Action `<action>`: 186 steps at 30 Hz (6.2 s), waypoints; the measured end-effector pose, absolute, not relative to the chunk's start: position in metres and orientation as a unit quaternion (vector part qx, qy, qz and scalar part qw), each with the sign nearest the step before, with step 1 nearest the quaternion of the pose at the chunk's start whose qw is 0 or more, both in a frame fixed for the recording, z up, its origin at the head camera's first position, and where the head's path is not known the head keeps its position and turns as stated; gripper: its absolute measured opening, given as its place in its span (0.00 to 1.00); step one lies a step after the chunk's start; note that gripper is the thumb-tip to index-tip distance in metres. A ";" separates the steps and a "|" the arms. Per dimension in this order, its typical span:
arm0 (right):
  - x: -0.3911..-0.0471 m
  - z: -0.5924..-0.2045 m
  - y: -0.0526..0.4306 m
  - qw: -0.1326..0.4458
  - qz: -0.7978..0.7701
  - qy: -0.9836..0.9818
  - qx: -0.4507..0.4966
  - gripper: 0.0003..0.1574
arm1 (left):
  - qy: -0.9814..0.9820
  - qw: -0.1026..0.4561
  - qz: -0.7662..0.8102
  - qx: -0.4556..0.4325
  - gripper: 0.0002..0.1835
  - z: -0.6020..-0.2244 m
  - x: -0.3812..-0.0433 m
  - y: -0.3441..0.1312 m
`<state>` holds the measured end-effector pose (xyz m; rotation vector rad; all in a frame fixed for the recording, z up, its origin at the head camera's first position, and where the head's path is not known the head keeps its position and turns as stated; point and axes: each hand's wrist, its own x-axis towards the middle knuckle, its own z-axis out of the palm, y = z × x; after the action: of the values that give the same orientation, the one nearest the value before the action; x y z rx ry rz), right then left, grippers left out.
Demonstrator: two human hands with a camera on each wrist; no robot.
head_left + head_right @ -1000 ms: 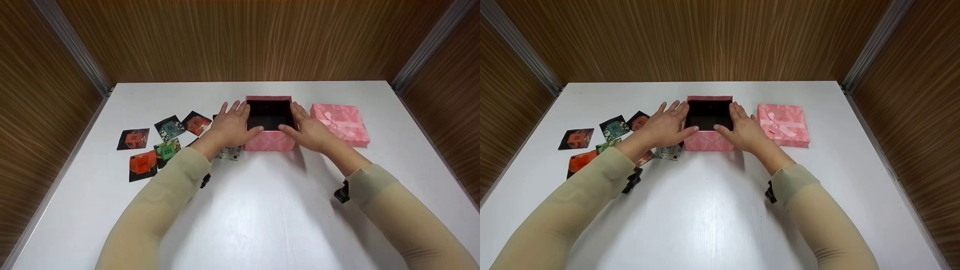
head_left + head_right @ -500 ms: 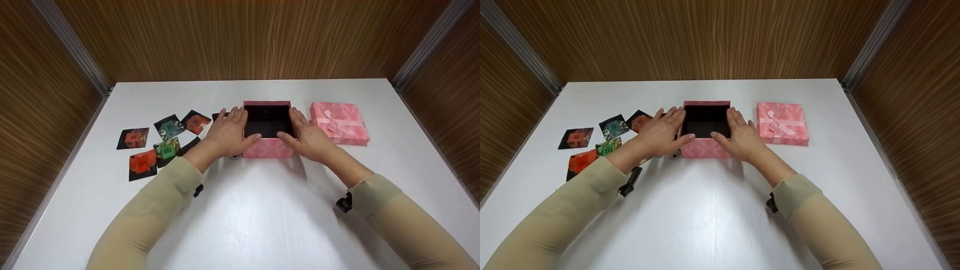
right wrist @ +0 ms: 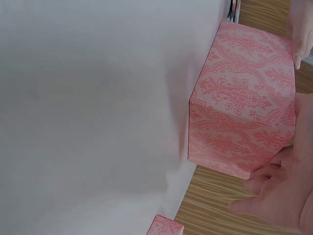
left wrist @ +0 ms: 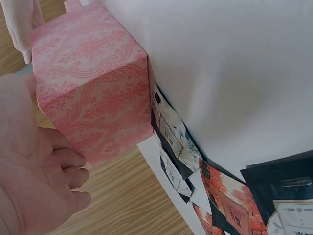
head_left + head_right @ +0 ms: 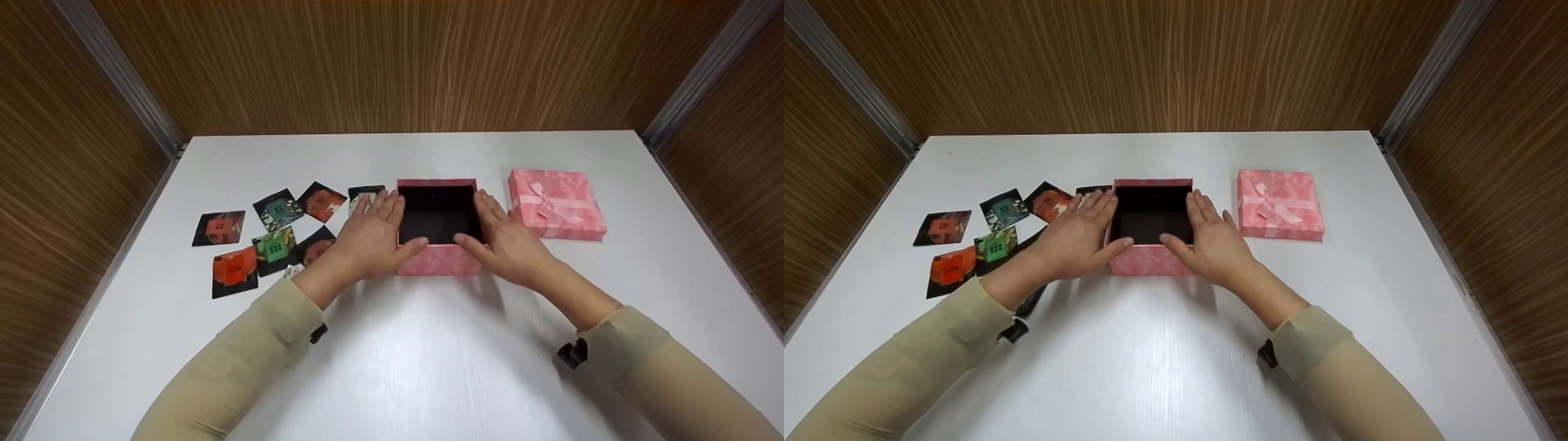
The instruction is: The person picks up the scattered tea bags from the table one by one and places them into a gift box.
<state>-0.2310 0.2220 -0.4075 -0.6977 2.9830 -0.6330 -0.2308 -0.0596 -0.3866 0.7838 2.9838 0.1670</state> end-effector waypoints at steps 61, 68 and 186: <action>-0.198 -0.396 0.255 0.067 -0.224 0.933 -0.274 0.77 | 0.959 -0.005 0.045 0.279 0.53 -0.387 -0.163 -0.068; -0.207 -0.406 0.260 0.081 -0.256 0.910 -0.317 0.81 | 0.959 0.002 0.040 0.279 0.54 -0.389 -0.162 -0.067; -0.208 -0.405 0.257 0.097 -0.268 0.910 -0.302 0.81 | 0.900 0.068 0.419 -0.102 0.31 -0.432 -0.254 -0.377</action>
<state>-0.2079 0.2571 -0.4050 -0.8940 2.6944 -0.7930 -0.2542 -0.3767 -0.4323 -0.3066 2.7093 1.2626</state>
